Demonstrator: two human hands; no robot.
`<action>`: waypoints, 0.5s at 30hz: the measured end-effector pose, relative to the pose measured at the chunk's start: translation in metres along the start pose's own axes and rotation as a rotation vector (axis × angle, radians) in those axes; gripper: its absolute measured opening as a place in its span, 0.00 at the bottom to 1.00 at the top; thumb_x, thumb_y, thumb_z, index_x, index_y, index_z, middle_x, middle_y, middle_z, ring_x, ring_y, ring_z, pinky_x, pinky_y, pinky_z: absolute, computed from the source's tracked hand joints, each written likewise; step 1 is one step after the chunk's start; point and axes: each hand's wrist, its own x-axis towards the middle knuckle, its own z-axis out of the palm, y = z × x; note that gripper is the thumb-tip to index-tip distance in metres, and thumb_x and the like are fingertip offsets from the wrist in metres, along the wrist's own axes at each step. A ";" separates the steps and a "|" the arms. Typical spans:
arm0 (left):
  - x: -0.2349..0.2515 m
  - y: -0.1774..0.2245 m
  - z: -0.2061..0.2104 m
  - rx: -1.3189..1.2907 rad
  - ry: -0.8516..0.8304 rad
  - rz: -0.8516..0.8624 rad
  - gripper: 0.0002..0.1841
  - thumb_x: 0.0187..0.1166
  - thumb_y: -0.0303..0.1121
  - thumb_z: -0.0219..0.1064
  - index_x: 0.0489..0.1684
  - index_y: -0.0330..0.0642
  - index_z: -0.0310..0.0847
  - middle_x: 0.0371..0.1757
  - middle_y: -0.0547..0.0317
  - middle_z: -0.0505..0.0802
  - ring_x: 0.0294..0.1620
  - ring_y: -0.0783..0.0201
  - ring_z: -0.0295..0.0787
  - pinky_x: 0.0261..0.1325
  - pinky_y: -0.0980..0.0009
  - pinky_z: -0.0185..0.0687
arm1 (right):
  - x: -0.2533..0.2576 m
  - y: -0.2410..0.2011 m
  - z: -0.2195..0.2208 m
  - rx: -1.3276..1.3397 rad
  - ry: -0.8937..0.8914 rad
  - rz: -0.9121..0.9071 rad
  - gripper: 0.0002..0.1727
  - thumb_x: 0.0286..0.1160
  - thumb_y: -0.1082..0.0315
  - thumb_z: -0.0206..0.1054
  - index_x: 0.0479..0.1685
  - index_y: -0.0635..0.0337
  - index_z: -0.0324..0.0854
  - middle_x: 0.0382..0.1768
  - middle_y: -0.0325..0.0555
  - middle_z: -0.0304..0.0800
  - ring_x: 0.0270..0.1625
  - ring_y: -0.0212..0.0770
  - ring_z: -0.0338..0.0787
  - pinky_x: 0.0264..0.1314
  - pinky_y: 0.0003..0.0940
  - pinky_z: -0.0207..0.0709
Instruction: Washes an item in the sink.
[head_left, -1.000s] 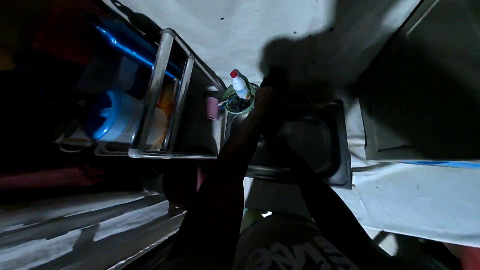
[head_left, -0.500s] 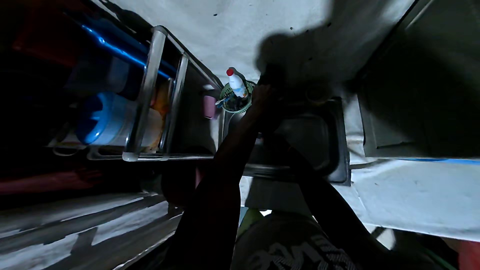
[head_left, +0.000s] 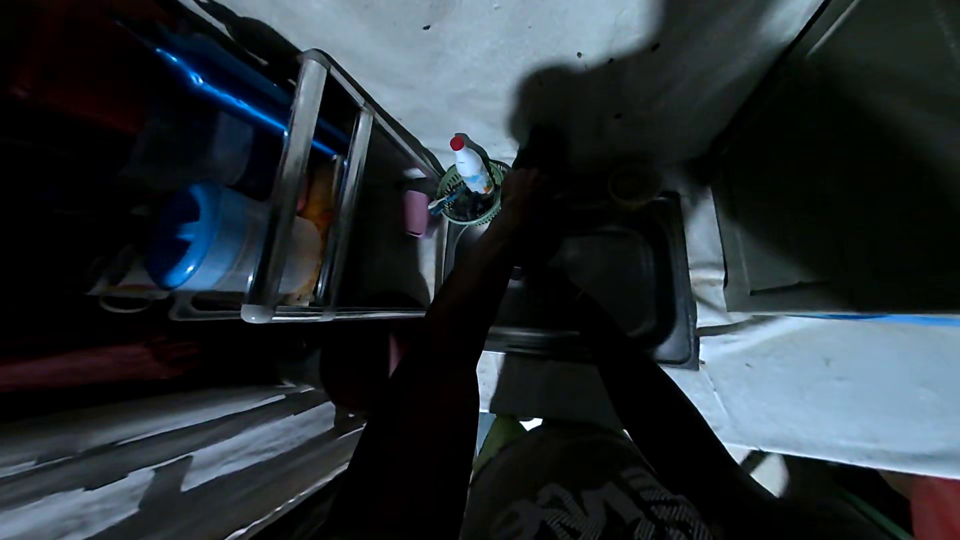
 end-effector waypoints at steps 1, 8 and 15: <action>0.000 0.000 0.001 -0.004 0.004 0.002 0.17 0.89 0.42 0.59 0.50 0.38 0.88 0.51 0.39 0.93 0.56 0.37 0.90 0.52 0.39 0.82 | -0.002 0.000 0.000 -0.012 -0.005 0.000 0.18 0.89 0.53 0.61 0.62 0.58 0.77 0.32 0.40 0.78 0.21 0.31 0.76 0.23 0.28 0.76; -0.002 0.002 -0.003 -0.001 -0.019 -0.010 0.19 0.89 0.43 0.59 0.51 0.35 0.87 0.52 0.36 0.92 0.56 0.35 0.89 0.52 0.37 0.82 | -0.003 -0.003 0.002 -0.030 -0.015 -0.018 0.17 0.90 0.55 0.59 0.61 0.59 0.77 0.29 0.38 0.76 0.22 0.30 0.75 0.25 0.25 0.74; 0.000 0.000 0.001 0.000 0.011 0.000 0.19 0.89 0.43 0.59 0.49 0.35 0.88 0.51 0.37 0.92 0.56 0.36 0.90 0.52 0.39 0.82 | -0.013 -0.008 0.003 -0.041 -0.013 0.002 0.15 0.91 0.57 0.59 0.60 0.60 0.76 0.29 0.39 0.76 0.22 0.30 0.75 0.23 0.25 0.75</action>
